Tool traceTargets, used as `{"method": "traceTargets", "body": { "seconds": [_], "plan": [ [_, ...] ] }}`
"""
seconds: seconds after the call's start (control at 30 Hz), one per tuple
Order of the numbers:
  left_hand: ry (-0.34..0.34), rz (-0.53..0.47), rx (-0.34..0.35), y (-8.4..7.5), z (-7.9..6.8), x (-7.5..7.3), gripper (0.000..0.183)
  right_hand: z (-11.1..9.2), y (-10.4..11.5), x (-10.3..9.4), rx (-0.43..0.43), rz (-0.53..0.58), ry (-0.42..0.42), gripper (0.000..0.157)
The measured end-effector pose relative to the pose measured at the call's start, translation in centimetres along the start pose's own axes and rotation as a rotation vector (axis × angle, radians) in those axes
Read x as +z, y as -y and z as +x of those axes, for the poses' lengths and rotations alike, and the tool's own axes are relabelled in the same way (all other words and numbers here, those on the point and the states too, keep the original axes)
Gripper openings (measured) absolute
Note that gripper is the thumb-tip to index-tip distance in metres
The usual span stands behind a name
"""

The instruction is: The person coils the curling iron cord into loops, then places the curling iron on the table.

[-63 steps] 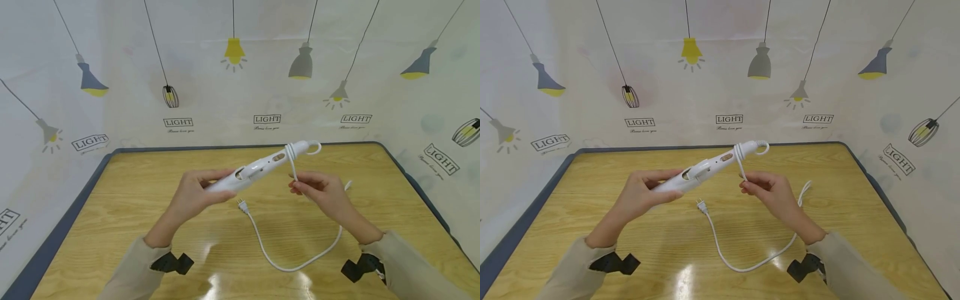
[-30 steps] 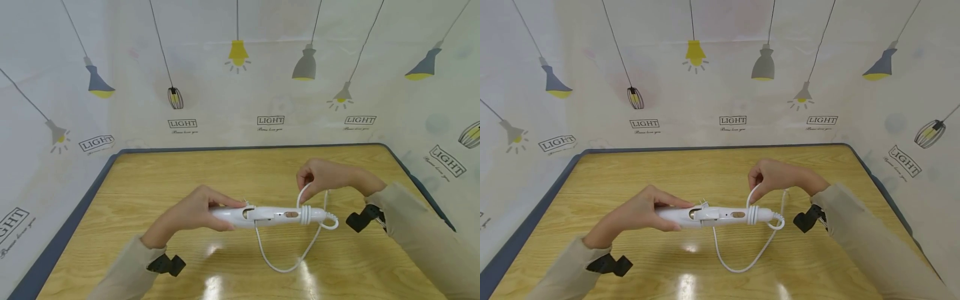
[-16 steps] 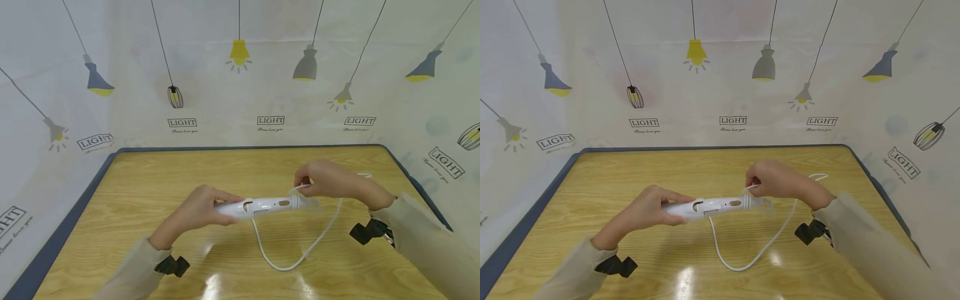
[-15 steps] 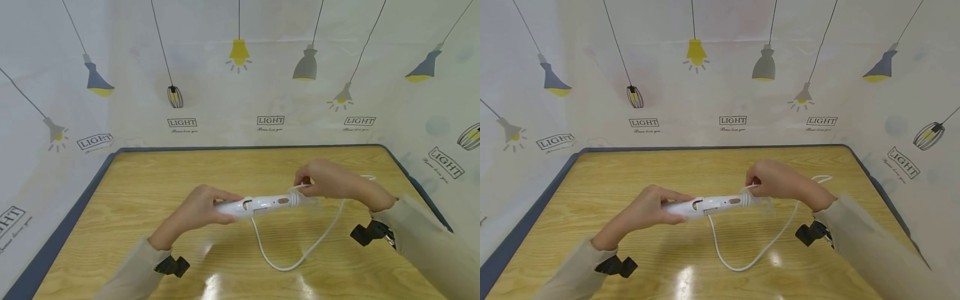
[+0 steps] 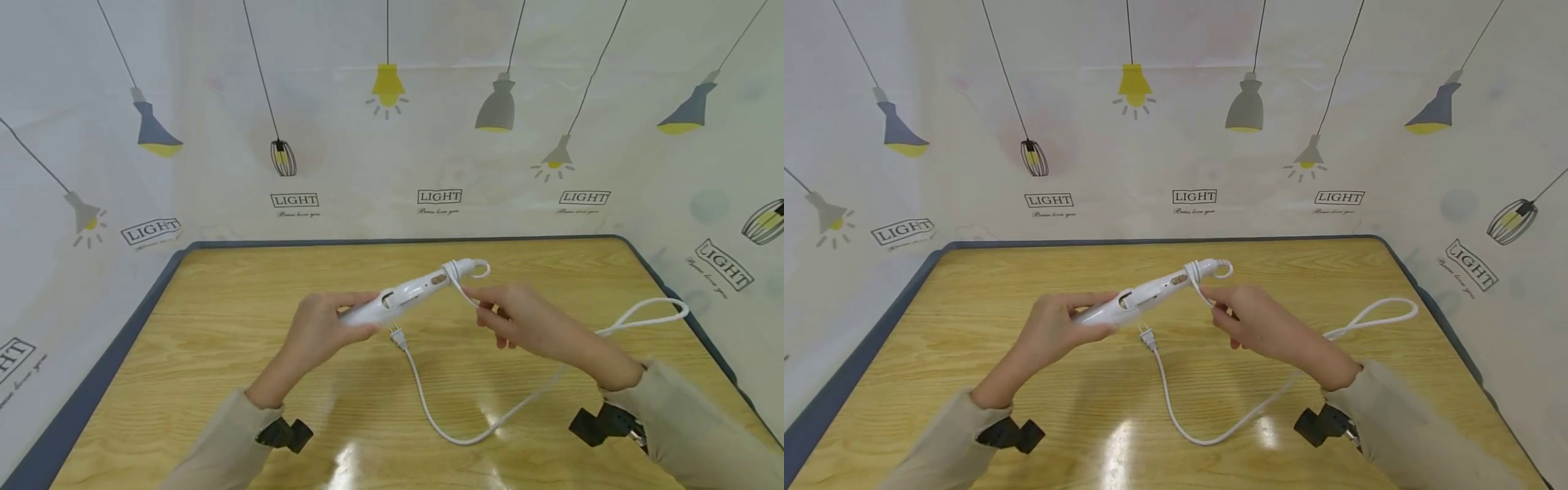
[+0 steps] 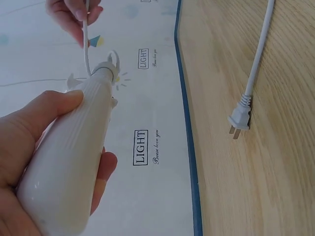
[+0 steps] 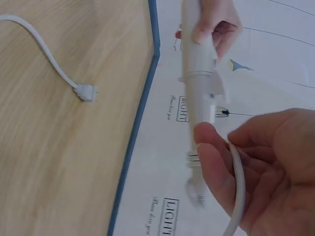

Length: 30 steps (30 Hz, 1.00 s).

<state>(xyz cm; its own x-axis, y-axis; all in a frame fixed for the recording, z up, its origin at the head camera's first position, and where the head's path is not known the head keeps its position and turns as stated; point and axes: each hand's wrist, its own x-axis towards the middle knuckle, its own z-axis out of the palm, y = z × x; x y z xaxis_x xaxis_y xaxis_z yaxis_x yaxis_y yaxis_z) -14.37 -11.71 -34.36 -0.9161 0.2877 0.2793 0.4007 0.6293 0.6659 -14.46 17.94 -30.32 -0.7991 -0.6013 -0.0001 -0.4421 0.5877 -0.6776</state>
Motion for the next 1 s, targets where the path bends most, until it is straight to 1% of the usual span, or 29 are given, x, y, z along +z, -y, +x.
{"method": "traceTargets", "body": {
  "seconds": [0.07, 0.17, 0.23, 0.3, 0.37, 0.47, 0.6, 0.67, 0.7, 0.8, 0.83, 0.87, 0.9, 1.0],
  "plan": [
    [-0.013, -0.039, -0.022, -0.1, 0.0, -0.2, 0.044, -0.1, -0.4, 0.6, -0.001, 0.050, -0.057, 0.041],
    [-0.015, -0.140, -0.073, -0.5, 0.1, -0.5, 0.044, -0.2, -1.2, 1.5, 0.008, 0.150, -0.177, 0.038],
    [-0.009, -0.209, -0.104, -0.7, 0.1, -0.7, 0.044, -0.1, -1.9, 2.1, 0.010, 0.241, -0.249, 0.035],
    [0.003, -0.275, -0.130, -1.0, 0.2, -0.9, 0.043, 0.0, -2.7, 2.5, 0.017, 0.359, -0.298, 0.033],
    [0.015, -0.326, -0.147, -1.2, 0.2, -1.0, 0.043, 0.1, -3.5, 2.7, 0.033, 0.468, -0.319, 0.033],
    [0.045, -0.409, -0.156, -1.5, 0.2, -1.2, 0.043, 0.5, -4.7, 2.9, 0.071, 0.607, -0.317, 0.033],
    [0.097, -0.481, -0.135, -1.6, 0.1, -1.2, 0.042, 1.1, -6.1, 2.9, 0.082, 0.699, -0.295, 0.022],
    [0.124, -0.503, -0.122, -1.6, 0.0, -1.2, 0.041, 1.4, -6.7, 2.8, 0.050, 0.727, -0.280, 0.016],
    [0.134, -0.507, -0.116, -1.6, -0.1, -1.2, 0.041, 1.5, -7.0, 2.7, 0.026, 0.745, -0.268, 0.016],
    [0.167, -0.525, -0.095, -1.5, -0.3, -1.2, 0.041, 1.9, -7.9, 2.1, -0.054, 0.727, -0.244, 0.019],
    [0.179, -0.530, -0.088, -1.5, -0.4, -1.2, 0.042, 1.9, -8.1, 1.8, -0.067, 0.720, -0.239, 0.020],
    [0.192, -0.534, -0.082, -1.4, -0.4, -1.2, 0.042, 2.0, -8.3, 1.5, -0.060, 0.716, -0.232, 0.021],
    [0.207, -0.544, -0.078, -1.4, -0.5, -1.3, 0.042, 2.0, -8.4, 1.1, -0.056, 0.698, -0.223, 0.022],
    [0.253, -0.563, -0.066, -1.4, -0.7, -1.5, 0.043, 2.0, -8.5, 0.2, -0.074, 0.586, -0.200, 0.025]
  ]
}}
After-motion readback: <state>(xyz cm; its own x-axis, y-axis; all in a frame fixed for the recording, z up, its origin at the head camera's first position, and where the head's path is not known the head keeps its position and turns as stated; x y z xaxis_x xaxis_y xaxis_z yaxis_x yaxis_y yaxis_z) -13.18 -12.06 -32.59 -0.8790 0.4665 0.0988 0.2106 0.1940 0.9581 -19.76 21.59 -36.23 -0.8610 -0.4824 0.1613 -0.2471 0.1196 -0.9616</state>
